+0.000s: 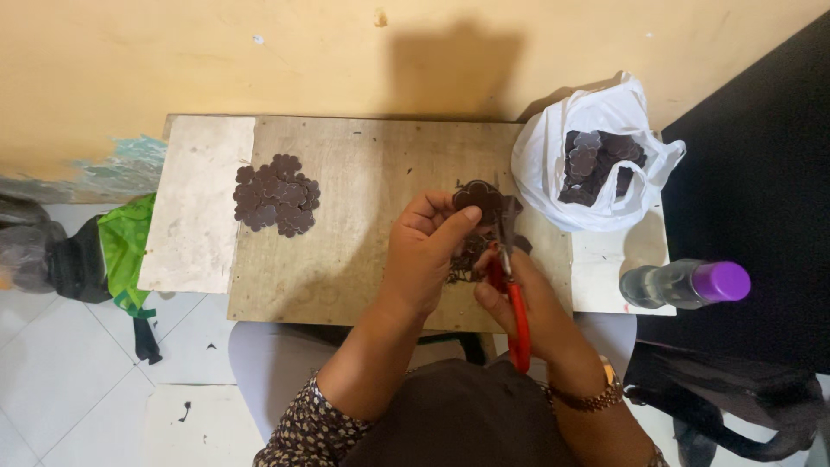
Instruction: The person uses red-handled scissors to cut dark brown material into flower-like shapes on a wooden board. They repeatedly pick up pieces, trim the edges, and place the finished shapes into a white bag on the right side of the table.
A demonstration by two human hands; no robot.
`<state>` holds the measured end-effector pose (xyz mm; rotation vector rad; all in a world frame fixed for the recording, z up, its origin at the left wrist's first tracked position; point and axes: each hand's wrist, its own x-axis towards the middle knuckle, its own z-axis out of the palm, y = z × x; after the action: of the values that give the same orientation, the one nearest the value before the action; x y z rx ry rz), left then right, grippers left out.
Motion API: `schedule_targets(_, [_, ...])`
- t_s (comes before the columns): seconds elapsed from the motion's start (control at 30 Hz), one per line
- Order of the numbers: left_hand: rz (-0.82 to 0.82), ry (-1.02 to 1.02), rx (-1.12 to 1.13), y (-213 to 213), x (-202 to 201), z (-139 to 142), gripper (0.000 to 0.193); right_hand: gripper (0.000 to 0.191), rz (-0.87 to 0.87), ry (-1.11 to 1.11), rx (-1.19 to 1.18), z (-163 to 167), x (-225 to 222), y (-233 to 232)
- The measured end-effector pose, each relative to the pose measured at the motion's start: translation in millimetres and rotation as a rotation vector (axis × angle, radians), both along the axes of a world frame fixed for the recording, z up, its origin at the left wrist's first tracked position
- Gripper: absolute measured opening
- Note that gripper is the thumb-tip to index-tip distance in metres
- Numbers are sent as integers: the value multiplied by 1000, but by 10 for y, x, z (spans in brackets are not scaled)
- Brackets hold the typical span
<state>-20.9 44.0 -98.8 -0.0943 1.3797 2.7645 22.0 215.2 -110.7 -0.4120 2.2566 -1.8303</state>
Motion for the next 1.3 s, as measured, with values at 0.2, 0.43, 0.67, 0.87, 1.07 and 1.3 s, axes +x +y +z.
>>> schedule_targets(0.2, [-3, 0, 24, 8, 25, 4, 13, 37, 55, -55, -86, -96, 19, -29])
schedule_targets(0.43, [-61, -22, 32, -9, 64, 41, 11, 47, 108, -68, -189, -115, -7, -11])
schedule_targets(0.67, [-21, 19, -83, -44, 103, 97, 12, 48, 118, 11, -58, 12, 23, 16])
schedule_targets(0.87, [1, 74, -97, -13, 138, 137, 12, 49, 101, 5, -79, 44, 40, -3])
schedule_targets(1.07, [15, 69, -111, 10, 137, 135, 12, 52, 79, -96, -101, 5, 40, -6])
schedule_targets(1.3, [30, 41, -79, 4, 119, 79, 12, 51, 99, -88, -105, -35, 41, -2])
